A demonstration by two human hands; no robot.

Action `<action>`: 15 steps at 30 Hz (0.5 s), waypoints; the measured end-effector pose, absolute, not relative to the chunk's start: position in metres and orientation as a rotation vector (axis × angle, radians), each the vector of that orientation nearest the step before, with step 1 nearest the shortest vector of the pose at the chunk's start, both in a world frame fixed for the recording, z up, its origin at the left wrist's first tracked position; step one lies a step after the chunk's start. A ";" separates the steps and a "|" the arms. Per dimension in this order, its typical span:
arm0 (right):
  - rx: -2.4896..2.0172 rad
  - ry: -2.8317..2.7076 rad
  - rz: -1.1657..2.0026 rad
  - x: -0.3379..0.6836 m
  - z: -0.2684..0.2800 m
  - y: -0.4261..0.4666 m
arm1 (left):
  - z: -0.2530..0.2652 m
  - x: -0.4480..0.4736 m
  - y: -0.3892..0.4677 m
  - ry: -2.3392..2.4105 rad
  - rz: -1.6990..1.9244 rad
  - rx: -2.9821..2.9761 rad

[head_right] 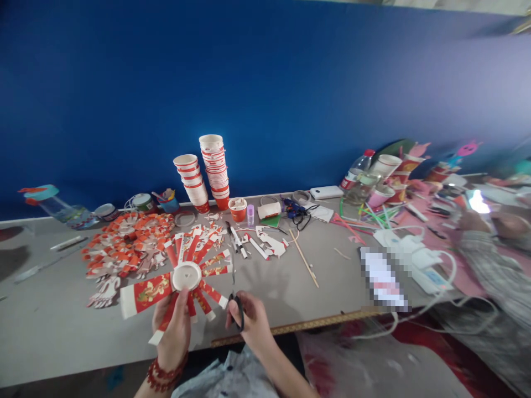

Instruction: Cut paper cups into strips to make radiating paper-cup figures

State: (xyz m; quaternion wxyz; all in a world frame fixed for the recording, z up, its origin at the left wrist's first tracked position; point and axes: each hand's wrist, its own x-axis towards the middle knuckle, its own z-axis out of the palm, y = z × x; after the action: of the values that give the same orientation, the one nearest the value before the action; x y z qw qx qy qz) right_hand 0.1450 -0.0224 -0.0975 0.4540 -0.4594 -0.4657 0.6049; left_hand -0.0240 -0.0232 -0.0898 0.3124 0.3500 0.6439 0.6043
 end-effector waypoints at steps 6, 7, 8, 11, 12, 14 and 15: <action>-1.176 -1.157 1.436 0.145 -0.098 -0.020 | -0.086 -0.026 -0.024 1.786 1.601 0.953; -1.190 -1.165 1.425 0.146 -0.099 -0.019 | -0.087 -0.028 -0.024 1.775 1.606 0.973; -1.207 -1.173 1.414 0.147 -0.100 -0.019 | -0.089 -0.030 -0.025 1.762 1.611 0.994; -1.233 -1.165 1.413 0.150 -0.101 -0.019 | -0.096 -0.033 -0.025 1.748 1.627 1.011; -1.212 -1.144 1.433 0.150 -0.099 -0.019 | -0.098 -0.033 -0.025 1.757 1.629 0.999; -1.120 -1.082 1.490 0.149 -0.095 -0.022 | -0.104 -0.032 -0.024 1.780 1.630 0.971; -1.066 -1.057 1.514 0.147 -0.092 -0.023 | -0.106 -0.030 -0.024 1.794 1.630 0.960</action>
State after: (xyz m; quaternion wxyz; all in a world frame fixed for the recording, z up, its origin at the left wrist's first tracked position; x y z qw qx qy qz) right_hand 0.1473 -0.0227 -0.0915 0.4838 -0.4375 -0.4338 0.6216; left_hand -0.0300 -0.0235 -0.1064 0.2640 0.3552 0.6636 0.6031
